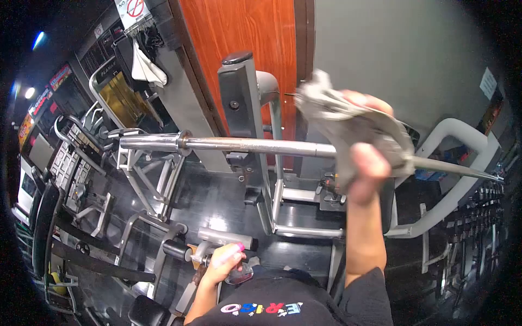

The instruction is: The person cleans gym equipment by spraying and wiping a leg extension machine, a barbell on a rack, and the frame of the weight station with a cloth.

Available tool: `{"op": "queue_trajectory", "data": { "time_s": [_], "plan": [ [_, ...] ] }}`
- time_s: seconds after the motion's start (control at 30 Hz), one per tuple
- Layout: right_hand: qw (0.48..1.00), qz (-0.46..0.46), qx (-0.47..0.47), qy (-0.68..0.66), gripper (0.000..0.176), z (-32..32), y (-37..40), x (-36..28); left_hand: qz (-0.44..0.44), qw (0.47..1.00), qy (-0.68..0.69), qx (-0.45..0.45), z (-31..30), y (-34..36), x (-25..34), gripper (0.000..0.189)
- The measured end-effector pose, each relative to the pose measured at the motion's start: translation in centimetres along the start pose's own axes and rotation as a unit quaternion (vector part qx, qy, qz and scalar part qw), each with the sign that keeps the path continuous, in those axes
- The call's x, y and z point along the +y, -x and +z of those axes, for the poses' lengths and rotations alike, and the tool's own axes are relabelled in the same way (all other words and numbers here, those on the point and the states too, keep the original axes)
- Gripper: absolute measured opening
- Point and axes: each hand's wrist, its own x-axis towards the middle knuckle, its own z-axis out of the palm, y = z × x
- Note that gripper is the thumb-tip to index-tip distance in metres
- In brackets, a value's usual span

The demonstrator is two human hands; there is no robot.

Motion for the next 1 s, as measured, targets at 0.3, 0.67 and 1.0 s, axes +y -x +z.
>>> {"op": "queue_trajectory", "data": {
  "time_s": [0.3,0.67,1.0],
  "plan": [
    [0.725,-0.024,-0.399,0.561,0.076,11.1,3.1,7.4,0.077,0.972,-0.218,-0.03,-4.4,-0.4,0.8,0.018],
    [0.653,-0.153,-0.339,0.659,0.038,10.2,4.1,9.3,0.099,0.976,-0.17,-0.09,-9.2,-4.4,1.0,0.017],
    [0.658,-0.097,-0.334,0.667,0.028,15.5,3.4,10.7,0.096,0.971,-0.123,-0.183,-10.8,-9.5,0.0,0.02]
  ]
}}
